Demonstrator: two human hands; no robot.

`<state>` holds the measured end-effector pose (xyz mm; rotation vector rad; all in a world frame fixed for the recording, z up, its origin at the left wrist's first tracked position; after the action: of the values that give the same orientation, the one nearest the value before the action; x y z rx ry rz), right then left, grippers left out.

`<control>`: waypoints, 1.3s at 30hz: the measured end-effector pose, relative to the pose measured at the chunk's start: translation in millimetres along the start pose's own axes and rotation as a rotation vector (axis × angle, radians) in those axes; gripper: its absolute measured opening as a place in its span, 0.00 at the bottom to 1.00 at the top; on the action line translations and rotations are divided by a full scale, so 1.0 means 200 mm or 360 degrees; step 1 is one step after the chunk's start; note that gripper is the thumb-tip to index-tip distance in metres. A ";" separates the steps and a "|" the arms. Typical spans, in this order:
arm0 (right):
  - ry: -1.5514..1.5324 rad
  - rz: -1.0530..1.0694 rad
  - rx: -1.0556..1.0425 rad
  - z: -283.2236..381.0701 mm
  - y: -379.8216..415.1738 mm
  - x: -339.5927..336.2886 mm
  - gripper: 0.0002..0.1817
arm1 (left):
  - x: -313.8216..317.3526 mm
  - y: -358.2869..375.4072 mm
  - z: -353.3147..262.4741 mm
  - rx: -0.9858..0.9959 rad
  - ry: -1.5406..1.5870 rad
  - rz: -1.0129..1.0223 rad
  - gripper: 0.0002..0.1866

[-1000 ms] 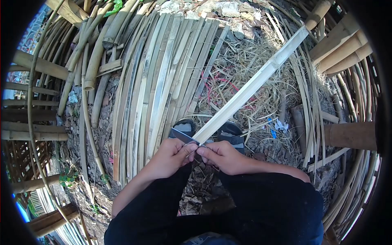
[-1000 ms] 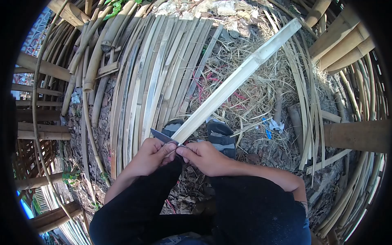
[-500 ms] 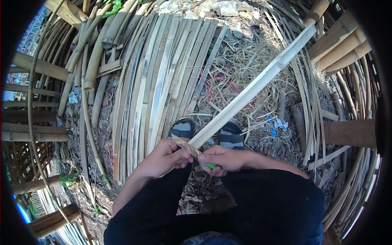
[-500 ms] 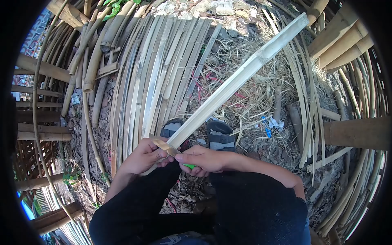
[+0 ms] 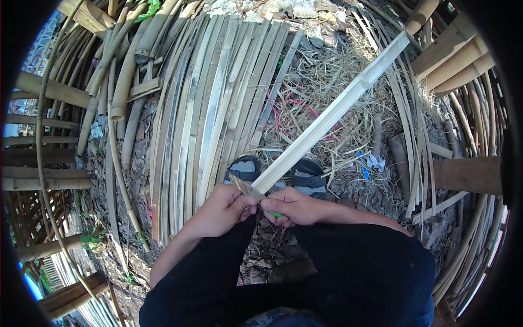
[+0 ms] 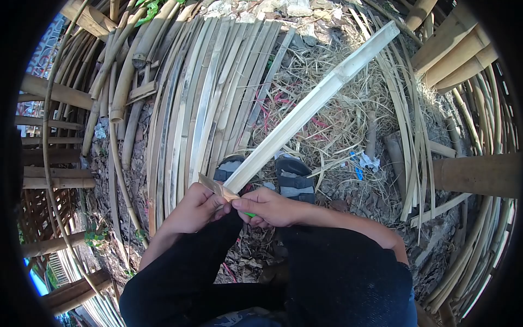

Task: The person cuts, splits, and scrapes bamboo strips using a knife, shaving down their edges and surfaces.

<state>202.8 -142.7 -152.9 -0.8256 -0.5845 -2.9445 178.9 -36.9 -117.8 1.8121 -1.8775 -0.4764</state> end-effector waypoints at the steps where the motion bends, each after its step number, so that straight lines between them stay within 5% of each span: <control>1: 0.0000 0.0001 0.0002 -0.01 -0.01 0.01 0.26 | 0.00 0.00 -0.02 0.0085 -0.0022 -0.0027 0.17; 16: 0.0717 -0.0659 -0.0306 0.09 0.05 -0.17 0.24 | -0.02 0.01 -0.05 -0.0009 -0.0086 -0.0122 0.16; 18: -0.0080 -0.1011 -0.0303 0.09 0.13 -0.32 0.25 | -0.03 0.02 -0.03 -0.0059 0.0103 -0.0174 0.15; 21: -0.0266 -0.0771 -0.0241 0.02 0.14 -0.26 0.25 | -0.05 0.04 0.00 -0.0069 0.0267 -0.0141 0.13; 26: 0.0460 -0.0400 -0.0265 0.08 0.04 -0.13 0.24 | 0.01 0.01 -0.04 0.0003 0.0329 -0.0022 0.09; 29: 0.0303 -0.0147 -0.0173 0.05 -0.02 -0.03 0.24 | -0.01 0.00 0.01 -0.0059 0.0269 -0.0031 0.08; 39: 0.0108 -0.0225 0.0105 -0.01 0.00 -0.06 0.27 | -0.01 0.00 0.00 -0.0070 0.0006 -0.0091 0.17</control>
<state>211.4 -143.8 -160.7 -0.7031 -0.7609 -3.0454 179.7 -35.7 -117.6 1.8404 -1.8029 -0.5304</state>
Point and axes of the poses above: each hand's wrist, its own y-axis away from the middle knuckle, its own x-axis out of the palm, z = x × y, the point moved 9 cm from there along -y, towards the middle knuckle, and after that the axes turned 11 degrees about y, right-handed, at the moved point
